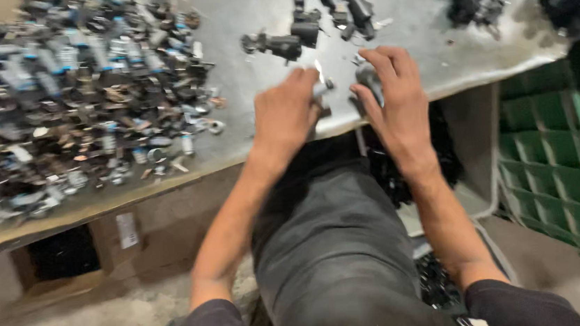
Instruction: The person sits at a workbench covered with piles of lock cylinder components and uses a cylindrical hand tool to press into black cylindrical lock parts, working on them one at a time. They then sort and gather the processed parts into separate piles on the bench and into bins.
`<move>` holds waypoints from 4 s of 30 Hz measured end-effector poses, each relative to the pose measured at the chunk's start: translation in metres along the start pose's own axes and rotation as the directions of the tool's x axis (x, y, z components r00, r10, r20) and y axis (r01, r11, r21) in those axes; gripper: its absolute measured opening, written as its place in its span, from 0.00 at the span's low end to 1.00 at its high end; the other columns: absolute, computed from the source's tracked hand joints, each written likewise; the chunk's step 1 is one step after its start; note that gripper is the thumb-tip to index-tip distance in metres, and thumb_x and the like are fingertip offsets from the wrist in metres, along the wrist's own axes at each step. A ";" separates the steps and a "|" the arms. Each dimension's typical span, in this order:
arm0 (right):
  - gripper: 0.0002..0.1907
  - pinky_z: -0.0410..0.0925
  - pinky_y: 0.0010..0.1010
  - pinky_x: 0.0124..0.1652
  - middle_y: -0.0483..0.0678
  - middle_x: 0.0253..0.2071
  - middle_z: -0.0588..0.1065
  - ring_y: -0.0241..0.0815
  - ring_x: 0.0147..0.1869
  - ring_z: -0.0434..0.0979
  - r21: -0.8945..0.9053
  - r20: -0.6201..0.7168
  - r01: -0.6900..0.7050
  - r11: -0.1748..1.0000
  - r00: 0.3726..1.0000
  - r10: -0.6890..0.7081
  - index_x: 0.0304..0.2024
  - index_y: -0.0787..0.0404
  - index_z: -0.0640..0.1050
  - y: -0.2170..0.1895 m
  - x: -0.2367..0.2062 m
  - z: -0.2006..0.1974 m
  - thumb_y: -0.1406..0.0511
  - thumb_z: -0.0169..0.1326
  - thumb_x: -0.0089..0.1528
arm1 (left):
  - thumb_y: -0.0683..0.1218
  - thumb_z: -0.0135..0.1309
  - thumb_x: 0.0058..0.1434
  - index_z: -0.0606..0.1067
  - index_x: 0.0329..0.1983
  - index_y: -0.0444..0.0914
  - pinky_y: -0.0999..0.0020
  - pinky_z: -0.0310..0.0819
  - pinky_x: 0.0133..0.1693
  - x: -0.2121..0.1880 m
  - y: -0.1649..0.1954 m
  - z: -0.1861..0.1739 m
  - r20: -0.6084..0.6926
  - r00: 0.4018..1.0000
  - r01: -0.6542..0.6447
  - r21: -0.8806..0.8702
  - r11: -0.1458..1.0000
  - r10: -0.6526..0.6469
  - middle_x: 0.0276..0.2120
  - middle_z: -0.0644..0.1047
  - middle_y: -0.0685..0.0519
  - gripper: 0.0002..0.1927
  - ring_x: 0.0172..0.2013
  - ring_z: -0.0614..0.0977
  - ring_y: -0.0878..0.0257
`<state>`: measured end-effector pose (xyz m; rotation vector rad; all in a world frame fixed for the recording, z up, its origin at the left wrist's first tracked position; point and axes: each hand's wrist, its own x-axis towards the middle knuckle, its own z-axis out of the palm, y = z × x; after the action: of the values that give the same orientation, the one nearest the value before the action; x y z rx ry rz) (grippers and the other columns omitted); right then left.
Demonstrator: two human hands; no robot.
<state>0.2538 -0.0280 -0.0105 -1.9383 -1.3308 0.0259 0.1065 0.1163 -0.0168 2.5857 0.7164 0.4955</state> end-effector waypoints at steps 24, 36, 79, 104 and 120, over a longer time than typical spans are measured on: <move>0.22 0.68 0.46 0.52 0.48 0.60 0.71 0.56 0.60 0.71 -0.135 0.179 0.014 0.991 0.984 0.011 0.60 0.58 0.77 -0.015 0.023 0.012 0.67 0.65 0.64 | 0.45 0.61 0.70 0.81 0.44 0.34 0.73 0.72 0.41 -0.149 -0.047 -0.128 -0.516 0.656 0.420 -0.356 0.835 -0.551 0.35 0.82 0.51 0.08 0.35 0.78 0.67; 0.31 0.67 0.47 0.50 0.52 0.57 0.69 0.55 0.54 0.70 -0.216 0.107 0.094 0.972 0.992 -0.072 0.58 0.63 0.77 -0.035 0.035 0.009 0.64 0.71 0.54 | 0.41 0.64 0.63 0.80 0.40 0.36 0.69 0.75 0.36 -0.144 -0.002 -0.080 -0.329 0.816 0.344 -0.385 0.857 -0.475 0.33 0.81 0.49 0.06 0.31 0.82 0.59; 0.23 0.59 0.43 0.55 0.46 0.51 0.74 0.52 0.58 0.70 -0.187 0.285 0.339 0.922 0.917 -0.279 0.56 0.54 0.77 -0.033 0.076 0.060 0.67 0.67 0.59 | 0.39 0.64 0.62 0.79 0.40 0.37 0.69 0.76 0.34 -0.146 0.003 -0.071 -0.402 0.837 0.186 -0.431 0.883 -0.372 0.33 0.81 0.51 0.06 0.32 0.84 0.58; 0.25 0.66 0.35 0.56 0.53 0.48 0.70 0.43 0.51 0.70 0.727 0.480 -0.342 0.596 0.874 -0.083 0.69 0.62 0.64 -0.055 -0.101 0.031 0.71 0.45 0.69 | 0.42 0.63 0.67 0.78 0.41 0.35 0.71 0.67 0.29 -0.125 0.039 -0.077 -0.168 0.936 0.014 -0.860 0.510 -0.309 0.29 0.76 0.53 0.06 0.26 0.74 0.64; 0.28 0.69 0.41 0.53 0.51 0.47 0.78 0.53 0.51 0.78 0.389 0.429 0.081 0.918 0.866 -0.258 0.64 0.64 0.72 -0.074 -0.054 0.004 0.72 0.56 0.60 | 0.39 0.64 0.56 0.80 0.48 0.42 0.66 0.73 0.32 -0.123 0.027 -0.083 0.008 0.999 -0.033 -0.469 0.883 0.042 0.35 0.75 0.55 0.16 0.30 0.81 0.61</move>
<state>0.1694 -0.0575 0.0098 -1.5396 -1.6749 0.6535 -0.0172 0.0517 0.0389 2.1464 0.4671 0.5761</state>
